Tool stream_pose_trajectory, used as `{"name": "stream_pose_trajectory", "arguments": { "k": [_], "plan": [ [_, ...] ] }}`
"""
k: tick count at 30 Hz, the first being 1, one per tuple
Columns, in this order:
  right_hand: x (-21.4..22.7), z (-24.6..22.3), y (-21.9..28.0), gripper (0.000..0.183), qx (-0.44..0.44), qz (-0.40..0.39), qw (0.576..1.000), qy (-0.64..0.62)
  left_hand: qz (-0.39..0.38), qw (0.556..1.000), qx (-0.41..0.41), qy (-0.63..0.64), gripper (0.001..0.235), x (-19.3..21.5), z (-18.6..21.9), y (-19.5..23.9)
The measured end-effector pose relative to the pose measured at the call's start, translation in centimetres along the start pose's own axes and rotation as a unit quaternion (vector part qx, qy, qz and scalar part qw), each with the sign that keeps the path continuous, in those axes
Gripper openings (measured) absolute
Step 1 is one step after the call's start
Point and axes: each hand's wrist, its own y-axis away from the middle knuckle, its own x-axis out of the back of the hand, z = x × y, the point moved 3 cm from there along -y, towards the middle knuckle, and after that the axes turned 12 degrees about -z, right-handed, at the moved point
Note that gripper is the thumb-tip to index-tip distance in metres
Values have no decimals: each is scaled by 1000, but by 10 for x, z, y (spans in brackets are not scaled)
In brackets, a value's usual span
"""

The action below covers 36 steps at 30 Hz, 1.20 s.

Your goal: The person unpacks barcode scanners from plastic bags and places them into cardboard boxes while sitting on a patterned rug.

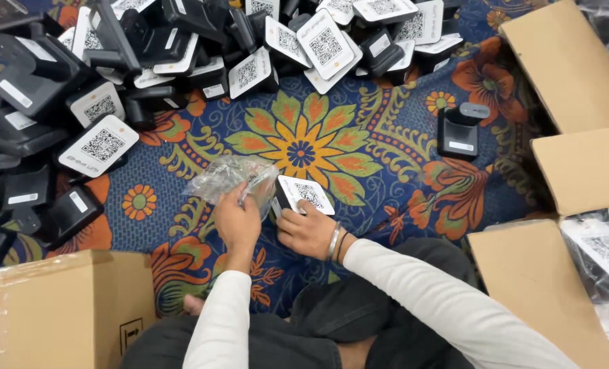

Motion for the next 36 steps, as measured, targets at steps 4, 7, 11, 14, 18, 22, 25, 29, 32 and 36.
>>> {"name": "stream_pose_trajectory", "arguments": {
  "k": [4, 7, 11, 14, 18, 22, 25, 29, 32, 36],
  "plan": [
    [-2, 10, 7, 21, 58, 13, 978, -202, 46, 998, 19, 26, 31, -18, -41, 3],
    [-23, 58, 23, 17, -282, 51, 902, -322, 18, 996, 84, -18, 36, 4, -29, 11],
    [-88, 113, 61, 86, -462, -63, 813, -350, -24, 992, 91, -85, 50, 19, 6, 6],
    [-131, 112, 76, 100, -452, -185, 784, -383, -21, 996, 50, -74, 41, 16, 6, 6],
    [-117, 94, 59, 83, -474, -115, 720, -494, 38, 997, -71, -3, 26, 23, 3, 7],
    [-106, 86, 50, 86, -496, -31, 531, -686, 87, 984, -153, 26, 14, 41, -22, -4],
    [-85, 62, 41, 62, -406, -131, 482, -766, 56, 987, -93, 115, 11, 53, -45, -11],
    [-96, 52, 47, 47, -479, -160, 491, -709, 0, 973, -15, 229, 16, 66, -60, 3],
    [-92, 65, 58, 43, -480, -8, 443, -758, 16, 953, -17, 301, 22, 78, -62, 11],
    [-13, 53, 59, 41, -284, 214, 297, -886, 53, 945, -5, 322, 20, 102, -18, 22]
  ]
}}
